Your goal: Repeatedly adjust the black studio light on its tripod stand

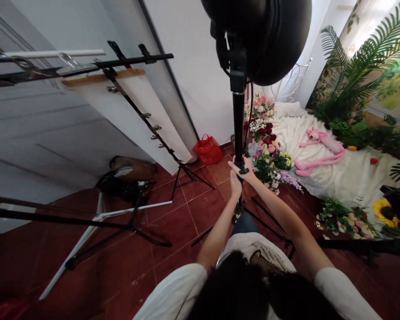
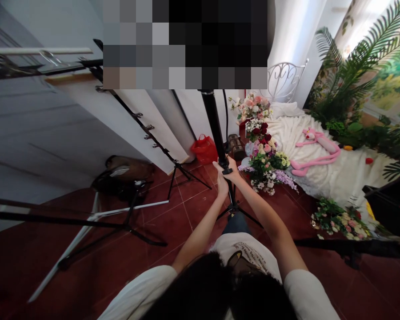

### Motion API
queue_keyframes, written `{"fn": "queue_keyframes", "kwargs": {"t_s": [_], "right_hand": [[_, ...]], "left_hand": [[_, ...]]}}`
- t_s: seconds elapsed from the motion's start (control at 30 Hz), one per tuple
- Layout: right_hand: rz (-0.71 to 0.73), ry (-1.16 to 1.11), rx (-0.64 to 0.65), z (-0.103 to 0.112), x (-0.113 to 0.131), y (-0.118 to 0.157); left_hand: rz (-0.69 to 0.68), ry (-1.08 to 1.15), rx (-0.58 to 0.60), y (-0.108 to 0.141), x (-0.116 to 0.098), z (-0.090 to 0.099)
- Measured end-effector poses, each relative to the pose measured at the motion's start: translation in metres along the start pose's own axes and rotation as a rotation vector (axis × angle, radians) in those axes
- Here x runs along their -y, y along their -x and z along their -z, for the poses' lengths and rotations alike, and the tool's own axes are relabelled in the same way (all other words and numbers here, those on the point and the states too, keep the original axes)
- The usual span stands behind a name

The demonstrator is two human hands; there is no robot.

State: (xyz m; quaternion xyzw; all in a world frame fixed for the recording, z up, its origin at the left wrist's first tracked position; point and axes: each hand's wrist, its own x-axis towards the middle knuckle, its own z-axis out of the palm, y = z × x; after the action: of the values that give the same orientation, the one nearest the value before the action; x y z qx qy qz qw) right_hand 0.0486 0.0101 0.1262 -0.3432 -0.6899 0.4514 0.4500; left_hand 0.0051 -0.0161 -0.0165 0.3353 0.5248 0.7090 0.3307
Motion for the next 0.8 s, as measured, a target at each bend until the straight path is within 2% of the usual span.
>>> {"fn": "queue_keyframes", "kwargs": {"t_s": [0.23,0.47,0.67,0.8], "right_hand": [[0.017,-0.021,-0.006,-0.001,-0.005,0.004],[0.008,0.027,0.071,0.003,-0.02,0.004],[0.212,0.335,0.091,0.041,-0.039,0.027],[0.246,0.34,0.132,0.064,-0.052,0.042]], "left_hand": [[-0.042,-0.049,-0.05,0.004,-0.002,-0.005],[-0.068,-0.075,-0.048,0.004,-0.002,-0.004],[-0.115,-0.122,-0.041,0.003,-0.001,-0.001],[-0.121,-0.127,-0.068,0.002,0.004,-0.001]]}}
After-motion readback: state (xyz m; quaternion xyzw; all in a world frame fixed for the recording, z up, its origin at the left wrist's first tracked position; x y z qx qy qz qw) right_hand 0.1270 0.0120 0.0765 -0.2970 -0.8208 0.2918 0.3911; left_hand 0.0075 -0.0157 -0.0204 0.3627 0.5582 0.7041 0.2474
